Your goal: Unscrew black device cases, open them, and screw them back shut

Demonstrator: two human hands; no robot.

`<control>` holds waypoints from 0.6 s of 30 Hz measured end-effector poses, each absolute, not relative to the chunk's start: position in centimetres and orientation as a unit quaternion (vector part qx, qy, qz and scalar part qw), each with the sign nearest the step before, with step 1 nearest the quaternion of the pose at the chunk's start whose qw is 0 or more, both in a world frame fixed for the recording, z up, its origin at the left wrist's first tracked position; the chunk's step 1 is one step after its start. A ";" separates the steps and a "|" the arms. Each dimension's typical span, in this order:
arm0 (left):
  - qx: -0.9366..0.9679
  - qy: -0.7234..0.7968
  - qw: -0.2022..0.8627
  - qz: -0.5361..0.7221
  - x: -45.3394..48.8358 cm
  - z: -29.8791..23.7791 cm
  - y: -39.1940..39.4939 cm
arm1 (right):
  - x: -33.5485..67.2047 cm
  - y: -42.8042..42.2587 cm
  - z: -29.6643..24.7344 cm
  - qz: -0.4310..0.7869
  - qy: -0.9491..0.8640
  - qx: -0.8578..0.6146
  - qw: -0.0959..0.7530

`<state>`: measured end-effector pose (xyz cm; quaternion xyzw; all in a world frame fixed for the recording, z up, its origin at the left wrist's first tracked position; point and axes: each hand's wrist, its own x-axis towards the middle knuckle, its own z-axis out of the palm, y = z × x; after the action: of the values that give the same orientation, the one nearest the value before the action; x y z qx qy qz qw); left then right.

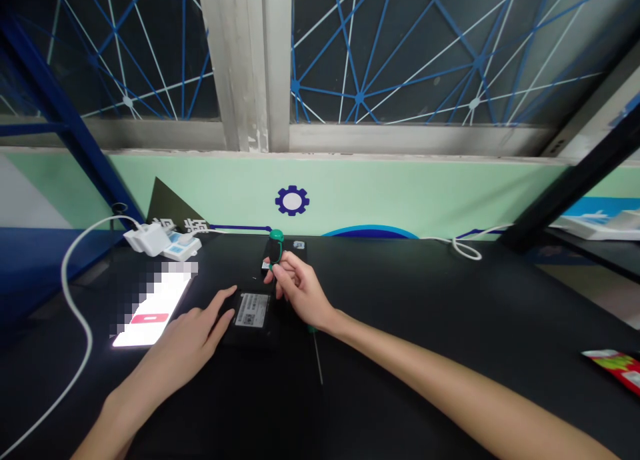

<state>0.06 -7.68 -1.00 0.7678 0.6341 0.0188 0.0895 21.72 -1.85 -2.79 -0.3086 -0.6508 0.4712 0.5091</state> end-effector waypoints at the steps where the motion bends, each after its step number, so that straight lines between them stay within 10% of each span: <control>1: 0.769 0.633 0.087 0.018 0.0 -1.1 -7.7 | 21.7 -1.8 -2.8 0.477 -0.647 -0.309 0.509; 18: 0.769 0.633 0.085 0.026 -0.2 -1.3 -7.8 | 21.8 -1.7 -3.0 0.484 -0.651 -0.292 0.507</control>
<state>-0.16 -7.76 -1.28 0.7691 0.6329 0.0264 0.0850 21.82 -1.66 -3.02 -0.2921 -0.6508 0.4843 0.5066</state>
